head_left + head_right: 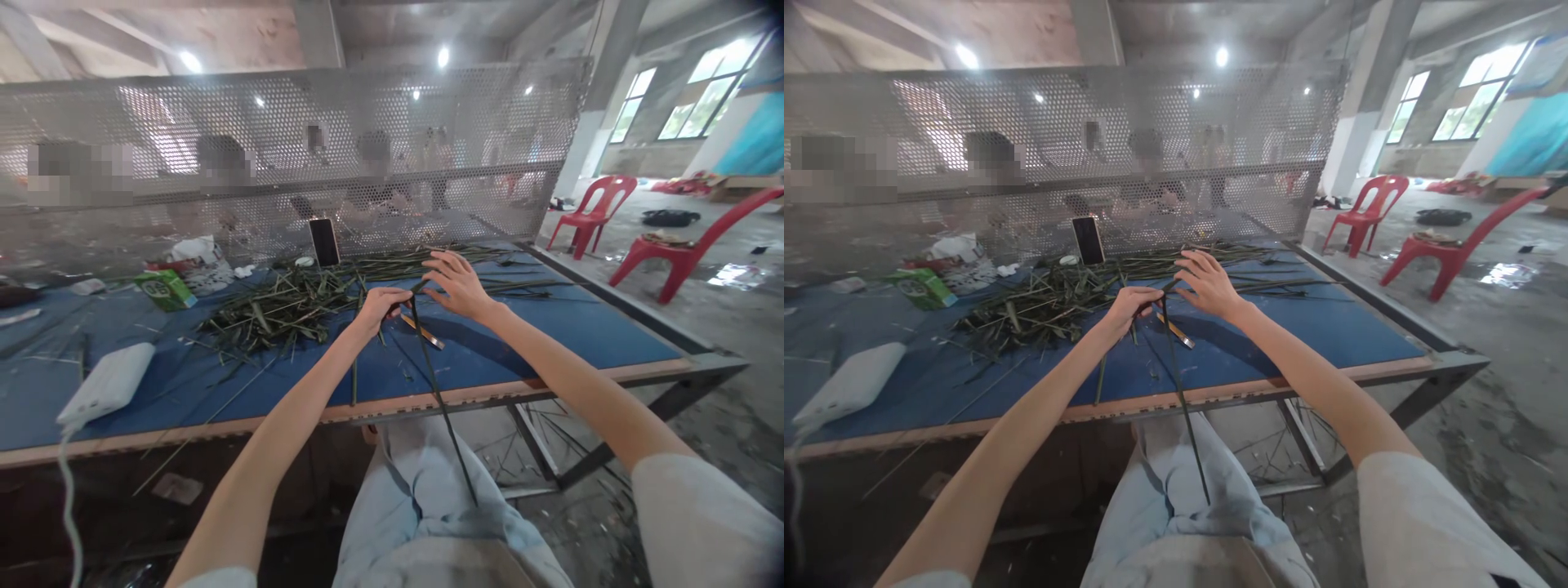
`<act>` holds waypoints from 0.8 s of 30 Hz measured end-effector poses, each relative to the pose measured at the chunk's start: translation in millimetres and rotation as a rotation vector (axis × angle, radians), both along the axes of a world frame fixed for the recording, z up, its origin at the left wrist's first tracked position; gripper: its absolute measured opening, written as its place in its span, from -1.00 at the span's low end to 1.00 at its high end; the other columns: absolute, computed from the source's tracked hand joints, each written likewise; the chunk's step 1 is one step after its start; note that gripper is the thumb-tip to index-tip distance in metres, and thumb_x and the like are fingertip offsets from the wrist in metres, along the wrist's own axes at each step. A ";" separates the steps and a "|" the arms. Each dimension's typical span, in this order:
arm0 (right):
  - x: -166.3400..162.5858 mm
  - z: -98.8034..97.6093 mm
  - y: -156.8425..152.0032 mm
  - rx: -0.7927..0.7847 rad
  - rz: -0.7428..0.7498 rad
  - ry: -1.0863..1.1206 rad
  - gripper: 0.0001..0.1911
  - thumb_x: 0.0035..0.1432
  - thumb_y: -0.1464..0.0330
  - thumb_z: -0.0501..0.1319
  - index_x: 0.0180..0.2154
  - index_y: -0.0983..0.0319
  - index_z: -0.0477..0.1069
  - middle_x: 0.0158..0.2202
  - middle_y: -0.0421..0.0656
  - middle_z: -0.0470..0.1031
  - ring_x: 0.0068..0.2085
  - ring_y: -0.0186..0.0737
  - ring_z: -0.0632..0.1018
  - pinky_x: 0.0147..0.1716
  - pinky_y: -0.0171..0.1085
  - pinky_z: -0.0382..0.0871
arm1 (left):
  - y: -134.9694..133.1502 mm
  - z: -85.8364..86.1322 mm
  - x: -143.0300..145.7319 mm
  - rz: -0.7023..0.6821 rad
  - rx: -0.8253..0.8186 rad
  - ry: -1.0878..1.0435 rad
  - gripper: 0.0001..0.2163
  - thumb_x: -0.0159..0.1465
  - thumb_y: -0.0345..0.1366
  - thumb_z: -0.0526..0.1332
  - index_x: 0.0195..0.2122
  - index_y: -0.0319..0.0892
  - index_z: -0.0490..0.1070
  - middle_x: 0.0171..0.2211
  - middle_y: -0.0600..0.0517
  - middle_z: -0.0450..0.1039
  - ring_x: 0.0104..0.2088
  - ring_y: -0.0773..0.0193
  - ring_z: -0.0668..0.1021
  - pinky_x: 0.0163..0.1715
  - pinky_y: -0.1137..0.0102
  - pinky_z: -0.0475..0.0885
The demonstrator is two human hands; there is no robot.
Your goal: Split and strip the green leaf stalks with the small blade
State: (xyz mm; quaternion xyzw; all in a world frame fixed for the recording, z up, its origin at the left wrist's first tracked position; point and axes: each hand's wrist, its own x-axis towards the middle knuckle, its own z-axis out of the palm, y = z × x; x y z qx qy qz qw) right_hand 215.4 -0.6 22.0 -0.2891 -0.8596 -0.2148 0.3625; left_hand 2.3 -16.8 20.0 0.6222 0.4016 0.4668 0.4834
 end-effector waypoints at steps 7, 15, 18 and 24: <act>7.8 2.3 6.6 -0.095 -0.114 -0.004 -0.63 0.38 0.30 -0.11 -0.11 0.24 0.44 -0.22 -0.03 0.57 -0.20 -0.15 0.52 -0.12 -0.19 0.27 | -0.2 1.5 -0.7 -0.001 0.004 -0.022 -0.79 -0.01 -0.21 0.37 -0.55 -0.30 0.51 -0.55 -0.02 0.45 -0.68 0.52 0.23 -0.69 0.47 0.00; 3.4 -3.3 6.4 -0.325 0.018 0.398 -0.65 0.33 0.21 -0.03 -0.14 0.24 0.44 -0.16 -0.04 0.50 -0.24 -0.22 0.50 -0.28 -0.31 0.28 | -2.7 6.4 -3.1 0.013 0.051 -0.092 -0.77 0.01 -0.18 0.36 -0.52 -0.28 0.52 -0.51 0.00 0.44 -0.67 0.52 0.24 -0.68 0.48 0.03; -11.8 -6.1 3.0 -0.667 0.255 0.564 -0.63 0.23 0.08 0.07 -0.22 0.24 0.43 -0.34 -0.13 0.48 -0.36 -0.28 0.45 -0.38 -0.32 0.29 | -4.1 5.1 -0.9 0.000 0.048 -0.081 -0.77 0.00 -0.18 0.37 -0.51 -0.28 0.53 -0.52 0.00 0.45 -0.66 0.52 0.24 -0.66 0.47 0.03; -28.9 -6.8 -12.0 -1.123 0.461 0.799 -0.57 -0.05 0.02 0.31 -0.27 0.18 0.33 -0.45 -0.27 0.43 -0.57 -0.42 0.34 -0.64 -0.38 0.13 | 0.4 -3.3 2.0 -0.032 0.073 -0.044 -0.74 0.00 -0.16 0.35 -0.44 -0.30 0.56 -0.50 -0.02 0.48 -0.66 0.52 0.22 -0.65 0.47 0.02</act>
